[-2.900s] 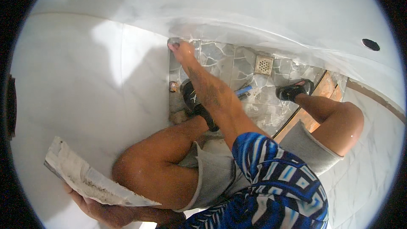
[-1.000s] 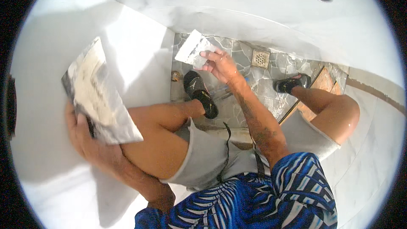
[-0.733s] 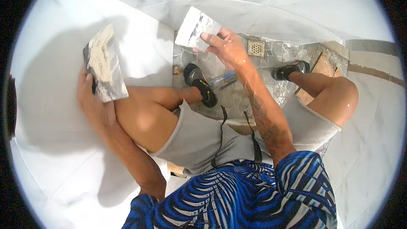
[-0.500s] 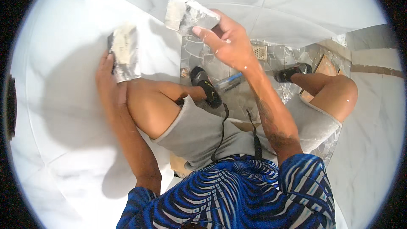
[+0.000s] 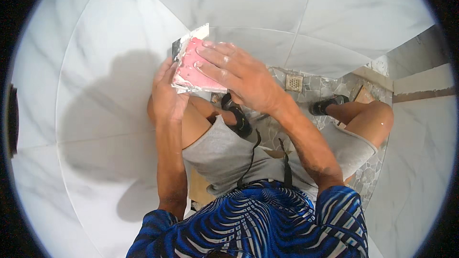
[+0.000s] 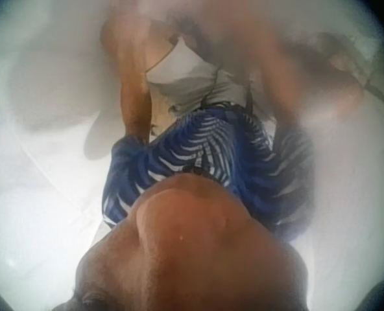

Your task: The person applies grout between tiles, scooping paste from a spatula and smoothing it along the wall and floor seams with a scraper.

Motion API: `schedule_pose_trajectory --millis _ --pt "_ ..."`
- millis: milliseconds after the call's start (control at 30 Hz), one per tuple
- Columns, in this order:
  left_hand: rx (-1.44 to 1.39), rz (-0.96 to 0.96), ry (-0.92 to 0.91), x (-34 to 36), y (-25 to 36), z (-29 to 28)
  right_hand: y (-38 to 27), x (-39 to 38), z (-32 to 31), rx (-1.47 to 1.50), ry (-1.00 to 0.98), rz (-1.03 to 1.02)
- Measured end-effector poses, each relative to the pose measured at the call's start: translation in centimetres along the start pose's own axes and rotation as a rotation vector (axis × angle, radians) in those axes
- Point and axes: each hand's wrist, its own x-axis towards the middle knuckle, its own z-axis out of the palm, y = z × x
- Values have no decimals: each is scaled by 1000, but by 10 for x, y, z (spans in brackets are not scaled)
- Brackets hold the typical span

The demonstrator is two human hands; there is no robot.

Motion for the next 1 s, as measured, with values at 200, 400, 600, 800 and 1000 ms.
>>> schedule_pose_trajectory --millis 200,400,600,800,1000 --pt "20 84 88 -17 8 -1 1 -15 -15 -220 -126 87" --pt "42 161 99 -22 19 -2 26 -48 -21 -365 -159 286" --pt "232 233 158 -6 14 -28 1 -39 -26 -67 -175 721" --pt "442 160 26 -3 14 -28 12 -14 -31 -244 -192 78" --pt "409 34 -182 8 20 -22 19 10 -42 -360 -332 -83"
